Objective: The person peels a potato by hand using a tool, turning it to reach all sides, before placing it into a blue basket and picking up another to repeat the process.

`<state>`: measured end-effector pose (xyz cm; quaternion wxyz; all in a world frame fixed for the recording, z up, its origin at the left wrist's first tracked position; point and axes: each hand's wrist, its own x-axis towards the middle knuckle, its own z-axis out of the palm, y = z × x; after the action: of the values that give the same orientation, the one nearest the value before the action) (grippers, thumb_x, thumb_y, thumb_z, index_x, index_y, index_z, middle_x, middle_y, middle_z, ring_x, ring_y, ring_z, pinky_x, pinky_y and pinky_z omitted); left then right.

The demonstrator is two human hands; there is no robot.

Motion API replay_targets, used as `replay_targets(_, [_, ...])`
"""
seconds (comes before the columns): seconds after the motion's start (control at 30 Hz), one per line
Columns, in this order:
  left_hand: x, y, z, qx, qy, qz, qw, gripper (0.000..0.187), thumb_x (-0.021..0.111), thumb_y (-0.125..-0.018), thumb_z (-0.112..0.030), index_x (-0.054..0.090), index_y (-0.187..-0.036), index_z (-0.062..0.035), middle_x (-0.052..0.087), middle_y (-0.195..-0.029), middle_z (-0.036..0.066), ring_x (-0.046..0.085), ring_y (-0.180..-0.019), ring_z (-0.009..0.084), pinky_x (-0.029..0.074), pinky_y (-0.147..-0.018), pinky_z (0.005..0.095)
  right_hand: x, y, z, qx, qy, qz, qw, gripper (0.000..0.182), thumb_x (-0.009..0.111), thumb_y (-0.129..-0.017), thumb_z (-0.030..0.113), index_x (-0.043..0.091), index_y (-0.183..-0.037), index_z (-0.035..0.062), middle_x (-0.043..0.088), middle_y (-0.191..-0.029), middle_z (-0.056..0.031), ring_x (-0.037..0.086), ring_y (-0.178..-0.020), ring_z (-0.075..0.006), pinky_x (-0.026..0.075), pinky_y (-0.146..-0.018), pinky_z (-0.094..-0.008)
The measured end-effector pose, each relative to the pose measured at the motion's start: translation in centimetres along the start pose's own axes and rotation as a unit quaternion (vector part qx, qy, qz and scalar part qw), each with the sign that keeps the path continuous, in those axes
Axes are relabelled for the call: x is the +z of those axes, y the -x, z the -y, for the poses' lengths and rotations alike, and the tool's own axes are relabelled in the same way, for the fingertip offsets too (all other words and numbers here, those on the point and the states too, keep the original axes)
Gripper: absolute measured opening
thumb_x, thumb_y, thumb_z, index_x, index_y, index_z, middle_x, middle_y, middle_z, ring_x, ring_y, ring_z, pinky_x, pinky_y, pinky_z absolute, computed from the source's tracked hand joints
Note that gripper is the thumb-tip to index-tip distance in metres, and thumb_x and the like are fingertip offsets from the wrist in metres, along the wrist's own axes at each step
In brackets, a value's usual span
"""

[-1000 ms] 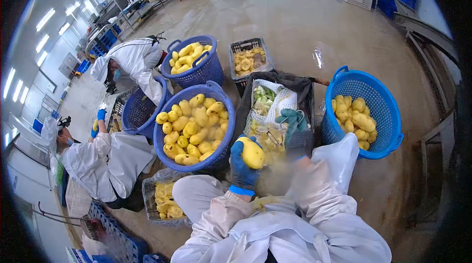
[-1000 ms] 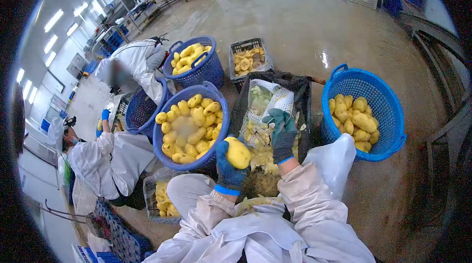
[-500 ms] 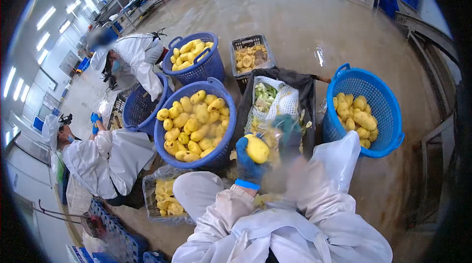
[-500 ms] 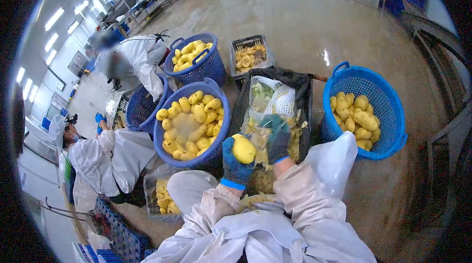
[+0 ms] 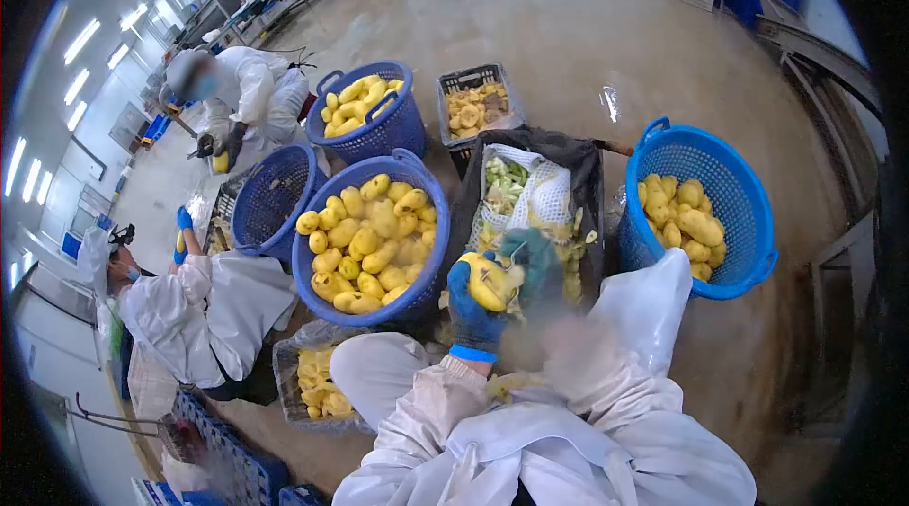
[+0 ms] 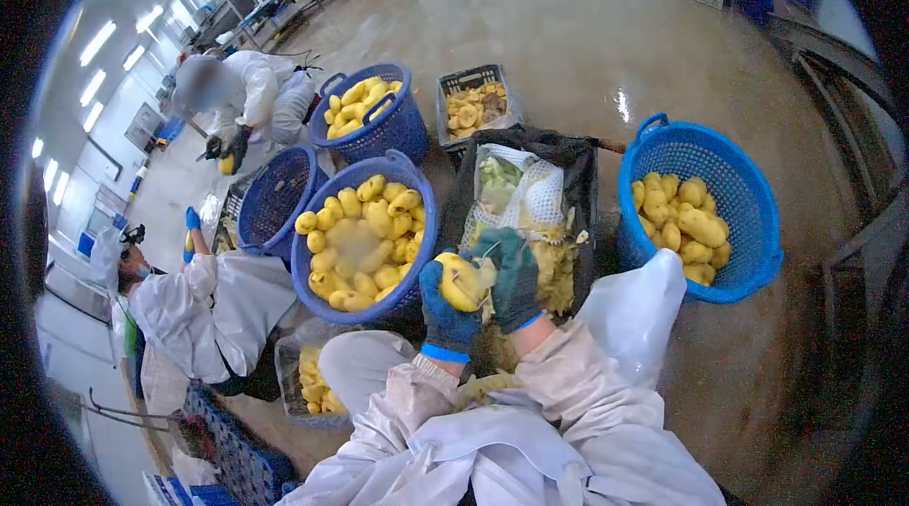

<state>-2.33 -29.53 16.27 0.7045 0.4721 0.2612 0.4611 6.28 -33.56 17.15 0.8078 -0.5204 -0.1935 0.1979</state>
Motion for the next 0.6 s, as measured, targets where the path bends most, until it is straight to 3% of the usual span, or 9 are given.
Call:
replay_targets(0.07, [-0.5,-0.7,-0.9,-0.207,0.292,-0.037,0.933,0.034,0.056,-0.089,-0.038,0.055,-0.109,-0.0103,0.061,-0.100,0.009,0.061,-0.090,0.0218,0.052,-0.079,0.0358,-1.3,-1.5,-4.9,0.013,-0.074,-0.001,0.997,0.027,0.041,-0.098,0.024,0.060,-0.092,0.0058,0.060,-0.082,-0.0030,0.058,-0.077,-0.0154,0.047,-0.074,-0.0280])
replay_targets(0.17, [-1.1,-1.2,-1.0,-0.182,0.297,-0.047,0.936,0.034,0.055,-0.089,-0.038,0.055,-0.109,-0.0102,0.061,-0.099,0.009,0.061,-0.089,0.0226,0.052,-0.078,0.0361,-5.2,-3.7,-5.8,0.083,-0.238,-0.070,0.965,0.030,0.039,-0.100,0.026,0.061,-0.096,0.0057,0.060,-0.082,-0.0027,0.058,-0.080,-0.0154,0.047,-0.077,-0.0282])
replay_targets(0.23, [-0.7,-1.1,-0.4,-0.199,0.285,-0.057,0.936,0.035,0.055,-0.088,-0.039,0.055,-0.108,-0.0107,0.061,-0.097,0.009,0.061,-0.088,0.0225,0.053,-0.076,0.0371,-1.5,-0.5,-2.1,0.045,-0.088,-0.052,0.994,0.032,0.039,-0.101,0.027,0.061,-0.097,0.0048,0.061,-0.081,-0.0034,0.059,-0.081,-0.0163,0.047,-0.079,-0.0292])
replay_targets(0.27, [-0.3,-1.2,-0.3,-0.215,0.282,-0.058,0.933,0.035,0.055,-0.088,-0.040,0.055,-0.108,-0.0110,0.061,-0.096,0.009,0.061,-0.087,0.0224,0.053,-0.076,0.0373,-0.7,0.0,-2.4,-0.063,0.007,0.002,0.998,0.034,0.038,-0.101,0.028,0.061,-0.097,0.0038,0.063,-0.084,-0.0052,0.059,-0.081,-0.0174,0.047,-0.081,-0.0307])
replay_targets(0.37, [-0.7,-1.6,0.4,-0.201,0.294,-0.051,0.933,0.034,0.054,-0.088,-0.041,0.056,-0.105,-0.0116,0.061,-0.093,0.009,0.062,-0.085,0.0228,0.054,-0.073,0.0378,-3.8,-3.4,-9.6,-0.031,-0.084,-0.039,0.995,0.030,0.041,-0.099,0.025,0.060,-0.097,0.0028,0.063,-0.090,-0.0068,0.059,-0.081,-0.0184,0.048,-0.081,-0.0321])
replay_targets(0.4, [-1.4,-1.3,0.5,-0.197,0.289,-0.061,0.935,0.034,0.053,-0.088,-0.041,0.056,-0.104,-0.0114,0.061,-0.093,0.009,0.062,-0.085,0.0230,0.054,-0.072,0.0378,-6.2,-5.3,-12.5,0.003,-0.248,-0.019,0.969,0.029,0.041,-0.098,0.026,0.060,-0.098,0.0027,0.063,-0.092,-0.0073,0.060,-0.083,-0.0186,0.048,-0.081,-0.0323])
replay_targets(0.47, [-1.7,-1.2,-0.1,-0.210,0.300,-0.075,0.928,0.033,0.053,-0.088,-0.040,0.056,-0.102,-0.0104,0.062,-0.092,0.008,0.062,-0.085,0.0236,0.054,-0.074,0.0377,-3.5,-2.6,-5.5,-0.060,-0.072,-0.029,0.995,0.029,0.042,-0.099,0.026,0.060,-0.098,0.0024,0.064,-0.089,-0.0072,0.060,-0.082,-0.0187,0.048,-0.079,-0.0323])
replay_targets(0.57, [-0.3,-1.0,-1.2,-0.260,0.316,-0.057,0.911,0.034,0.054,-0.086,-0.038,0.057,-0.103,-0.0094,0.062,-0.096,0.009,0.062,-0.087,0.0236,0.054,-0.074,0.0377,-1.3,-0.7,-2.9,0.186,-0.222,0.021,0.957,0.025,0.043,-0.098,0.021,0.060,-0.100,0.0022,0.064,-0.084,-0.0055,0.059,-0.080,-0.0166,0.048,-0.078,-0.0301])
replay_targets(0.6, [-0.8,-1.5,0.0,-0.255,0.336,-0.052,0.905,0.035,0.054,-0.085,-0.037,0.058,-0.105,-0.0085,0.063,-0.100,0.011,0.063,-0.090,0.0243,0.054,-0.077,0.0391,-2.3,-1.5,-5.2,0.118,-0.194,-0.011,0.974,0.026,0.042,-0.099,0.023,0.060,-0.099,0.0027,0.064,-0.084,-0.0052,0.059,-0.081,-0.0158,0.048,-0.079,-0.0299])
